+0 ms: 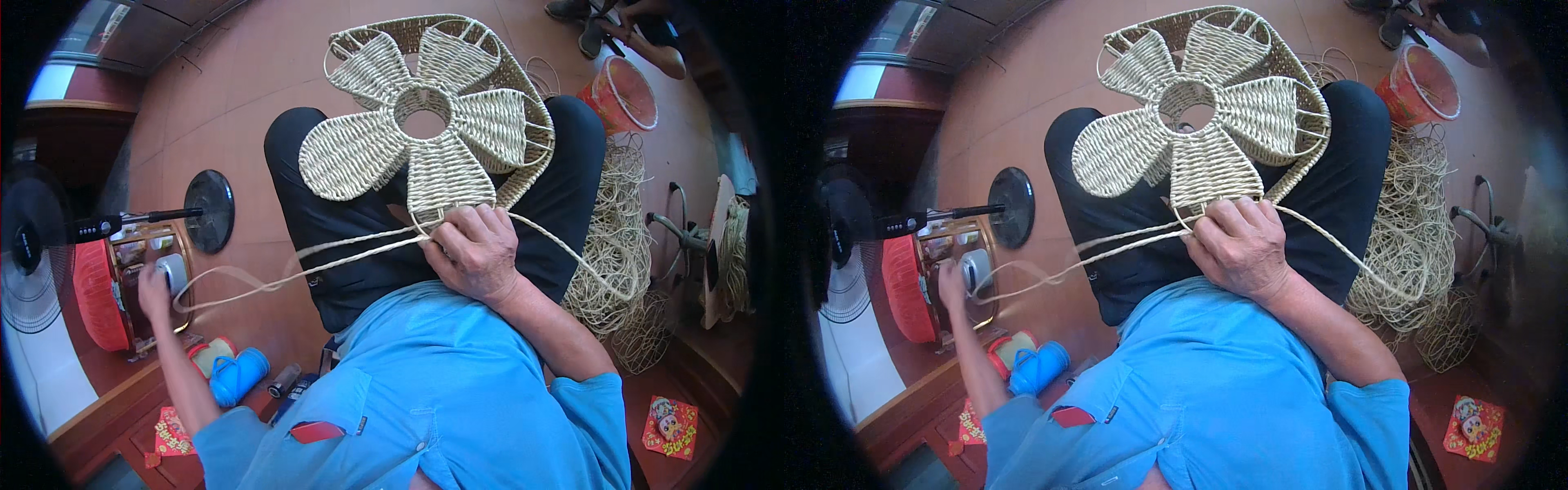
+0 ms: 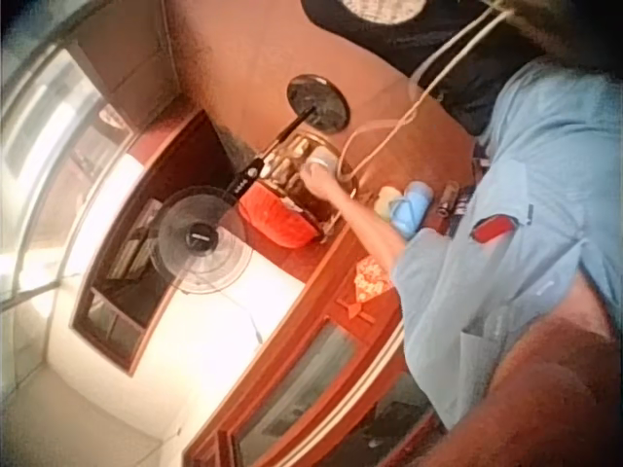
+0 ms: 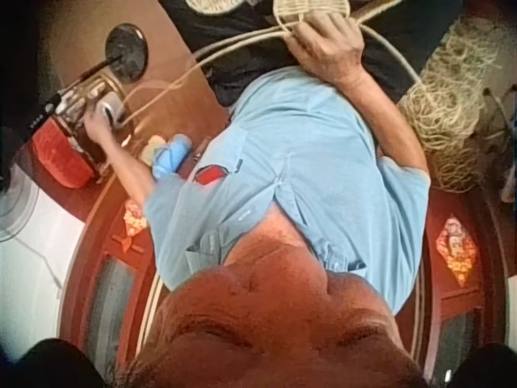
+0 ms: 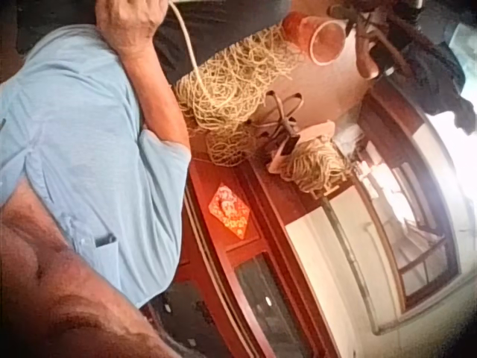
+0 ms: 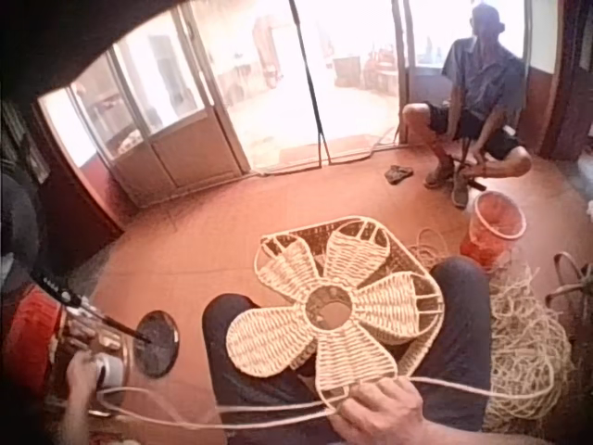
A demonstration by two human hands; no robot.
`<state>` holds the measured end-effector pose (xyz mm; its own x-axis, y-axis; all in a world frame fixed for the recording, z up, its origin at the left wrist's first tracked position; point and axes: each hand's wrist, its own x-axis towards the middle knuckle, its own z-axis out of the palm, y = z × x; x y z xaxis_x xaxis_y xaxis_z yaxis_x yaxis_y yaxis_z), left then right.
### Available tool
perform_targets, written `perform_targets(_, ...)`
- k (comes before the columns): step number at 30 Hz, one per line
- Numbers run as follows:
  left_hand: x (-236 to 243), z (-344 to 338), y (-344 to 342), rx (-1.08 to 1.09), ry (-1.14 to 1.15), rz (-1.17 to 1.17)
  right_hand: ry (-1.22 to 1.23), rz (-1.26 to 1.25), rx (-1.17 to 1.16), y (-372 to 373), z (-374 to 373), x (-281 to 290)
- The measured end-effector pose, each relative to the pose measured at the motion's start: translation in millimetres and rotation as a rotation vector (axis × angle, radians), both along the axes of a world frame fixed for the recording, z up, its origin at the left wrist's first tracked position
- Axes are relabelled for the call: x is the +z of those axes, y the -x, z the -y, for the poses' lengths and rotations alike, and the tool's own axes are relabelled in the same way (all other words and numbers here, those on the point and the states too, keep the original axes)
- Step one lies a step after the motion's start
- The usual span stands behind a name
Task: Weaving straw or plant fibers into a flower-shaped basket base.
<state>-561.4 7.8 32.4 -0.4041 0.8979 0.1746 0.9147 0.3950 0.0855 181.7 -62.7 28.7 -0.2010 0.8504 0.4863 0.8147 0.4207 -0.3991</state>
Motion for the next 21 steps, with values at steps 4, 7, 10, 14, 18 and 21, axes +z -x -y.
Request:
perform_targets(4,76,1,-406,-0.5,0.151,0.665,-0.014,-0.013,0.007,-4,2,-2)
perform_targets(7,50,29,-497,-0.806,0.342,0.847,-0.002,-0.044,0.015,-2,0,0)
perform_targets(10,28,25,-512,-0.797,0.377,0.885,0.011,-0.029,-0.006,-1,-1,1)
perform_targets(14,38,14,-434,-0.528,0.281,0.914,0.027,-0.06,-0.045,-2,3,-1)
perform_targets(18,17,-19,-191,-0.319,0.035,0.553,0.045,-0.172,-0.059,-1,2,-1)
perform_targets(21,70,-16,-71,0.187,-0.032,0.106,0.064,-0.175,-0.066,-5,4,-1)
